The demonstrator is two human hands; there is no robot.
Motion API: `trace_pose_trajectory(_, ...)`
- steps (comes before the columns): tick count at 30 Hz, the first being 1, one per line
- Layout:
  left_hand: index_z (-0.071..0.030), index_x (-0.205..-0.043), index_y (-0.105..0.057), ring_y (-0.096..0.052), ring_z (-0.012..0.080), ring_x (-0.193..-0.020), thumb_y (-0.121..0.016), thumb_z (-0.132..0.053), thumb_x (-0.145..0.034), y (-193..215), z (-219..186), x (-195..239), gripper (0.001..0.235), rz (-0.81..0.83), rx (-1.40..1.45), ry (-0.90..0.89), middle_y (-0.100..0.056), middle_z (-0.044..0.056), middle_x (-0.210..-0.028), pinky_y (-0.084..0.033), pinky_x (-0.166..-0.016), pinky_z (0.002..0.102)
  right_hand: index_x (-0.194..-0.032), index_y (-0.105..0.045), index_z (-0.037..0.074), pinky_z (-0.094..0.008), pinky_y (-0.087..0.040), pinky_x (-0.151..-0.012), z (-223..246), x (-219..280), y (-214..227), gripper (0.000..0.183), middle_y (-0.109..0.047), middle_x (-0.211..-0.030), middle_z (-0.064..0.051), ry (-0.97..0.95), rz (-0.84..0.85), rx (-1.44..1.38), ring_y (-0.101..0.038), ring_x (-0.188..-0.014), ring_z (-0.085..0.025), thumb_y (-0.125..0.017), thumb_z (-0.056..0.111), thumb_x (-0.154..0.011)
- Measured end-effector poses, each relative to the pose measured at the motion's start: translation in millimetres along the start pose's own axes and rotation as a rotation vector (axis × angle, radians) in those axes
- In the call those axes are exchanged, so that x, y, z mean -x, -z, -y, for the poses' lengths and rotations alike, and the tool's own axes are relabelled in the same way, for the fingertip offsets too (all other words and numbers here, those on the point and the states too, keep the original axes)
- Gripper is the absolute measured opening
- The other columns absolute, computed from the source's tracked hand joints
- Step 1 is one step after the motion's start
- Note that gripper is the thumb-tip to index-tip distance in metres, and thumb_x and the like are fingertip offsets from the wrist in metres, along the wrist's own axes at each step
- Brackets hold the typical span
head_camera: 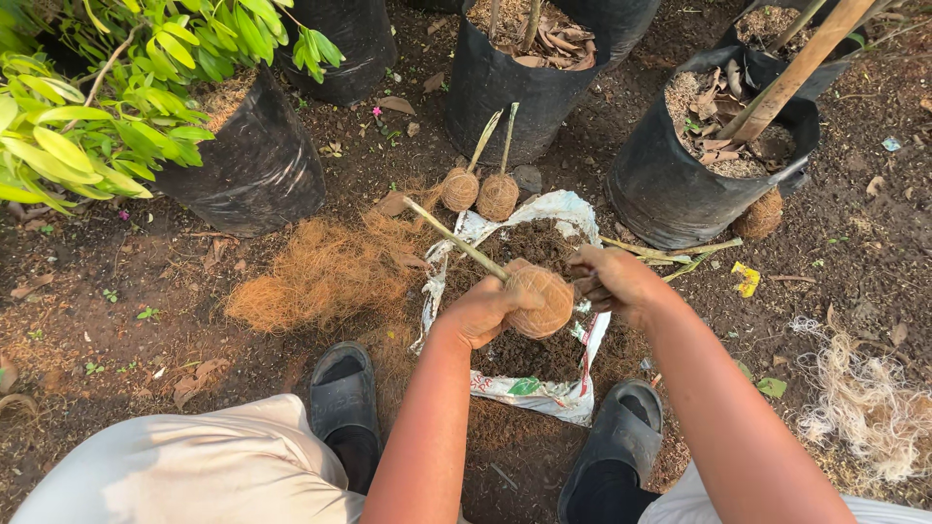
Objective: The person sits on the ground and wraps a thin string around the base of a plant stem, securing it to a small ball of coir. They then pick up another stem and begin wrapping it with soil and string.
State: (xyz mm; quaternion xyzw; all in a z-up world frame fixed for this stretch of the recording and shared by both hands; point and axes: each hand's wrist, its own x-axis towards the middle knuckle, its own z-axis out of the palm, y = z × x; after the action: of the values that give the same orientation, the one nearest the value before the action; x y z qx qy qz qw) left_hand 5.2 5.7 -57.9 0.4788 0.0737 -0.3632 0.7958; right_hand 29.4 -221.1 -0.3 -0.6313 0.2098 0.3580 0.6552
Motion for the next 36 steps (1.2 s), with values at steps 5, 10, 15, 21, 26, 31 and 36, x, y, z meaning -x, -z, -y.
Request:
trace_pose_trajectory(5,-0.008,-0.140,-0.054,-0.064,0.0270,-0.122,-0.088,-0.016,-0.061,-1,6,0,0.086,0.070,-0.163,-0.073,-0.070,0.013,-0.124,-0.045,-0.110,0.036,-0.085,-0.067,0.009,-0.035,-0.043,-0.065,20,21,-3,0.031,-0.064,-0.072,-0.006,0.187,-0.300,0.645,-0.056,-0.069,-0.018,-0.060,0.038,-0.093)
trace_pose_trajectory(10,-0.011,-0.126,-0.068,-0.067,0.0258,-0.116,-0.083,-0.001,-0.069,-9,8,4,0.060,0.083,-0.135,-0.169,-0.069,0.011,-0.128,-0.056,-0.097,0.041,-0.096,-0.073,0.002,-0.045,-0.054,-0.079,41,53,-24,0.036,-0.072,-0.086,-0.024,0.341,-0.457,1.020,-0.070,-0.081,-0.038,-0.066,0.037,-0.087)
trace_pose_trajectory(15,-0.009,-0.125,-0.065,-0.076,0.0269,-0.097,-0.073,0.004,-0.083,-16,8,5,0.045,0.013,0.037,-0.110,-0.071,0.015,-0.122,-0.070,-0.067,0.040,-0.092,-0.072,0.003,-0.046,-0.054,-0.072,52,87,-54,0.029,-0.069,-0.076,-0.024,0.471,-0.489,1.032,-0.067,-0.070,-0.044,-0.063,0.031,-0.089)
trace_pose_trajectory(21,-0.004,-0.132,-0.050,-0.074,0.0329,-0.096,-0.068,0.003,-0.087,-5,17,-9,0.049,-0.087,0.170,-0.093,-0.069,0.020,-0.116,-0.069,-0.069,0.043,-0.092,-0.072,0.004,-0.049,-0.055,-0.072,54,111,-81,0.028,-0.069,-0.078,-0.025,0.567,-0.478,1.076,-0.069,-0.075,-0.044,-0.063,0.031,-0.088)
trace_pose_trajectory(26,-0.006,-0.142,-0.044,-0.075,0.0286,-0.095,-0.076,-0.002,-0.080,7,25,-23,0.070,-0.214,0.168,-0.208,-0.071,0.022,-0.117,-0.061,-0.067,0.035,-0.096,-0.070,0.009,-0.051,-0.055,-0.071,25,113,-115,0.026,-0.073,-0.079,-0.020,0.559,-0.453,1.358,-0.072,-0.075,-0.039,-0.059,0.032,-0.092)
trace_pose_trajectory(31,0.001,-0.138,-0.052,-0.076,0.0337,-0.095,-0.078,-0.011,-0.073,2,24,-22,0.072,-0.309,0.306,-0.188,-0.072,0.020,-0.110,-0.067,-0.074,0.039,-0.087,-0.062,0.002,-0.047,-0.056,-0.065,-18,100,-144,0.022,-0.069,-0.075,-0.016,0.799,-0.417,1.563,-0.071,-0.071,-0.034,-0.061,0.024,-0.091)
trace_pose_trajectory(36,0.016,-0.132,-0.056,-0.074,0.0409,-0.101,-0.076,-0.019,-0.086,-10,10,-18,0.062,-0.181,0.649,-0.215,-0.069,0.031,-0.117,-0.069,-0.083,0.044,-0.089,-0.058,0.002,-0.049,-0.052,-0.067,-29,88,-141,0.026,-0.066,-0.077,-0.016,0.876,-0.454,1.450,-0.067,-0.074,-0.035,-0.066,0.027,-0.088)
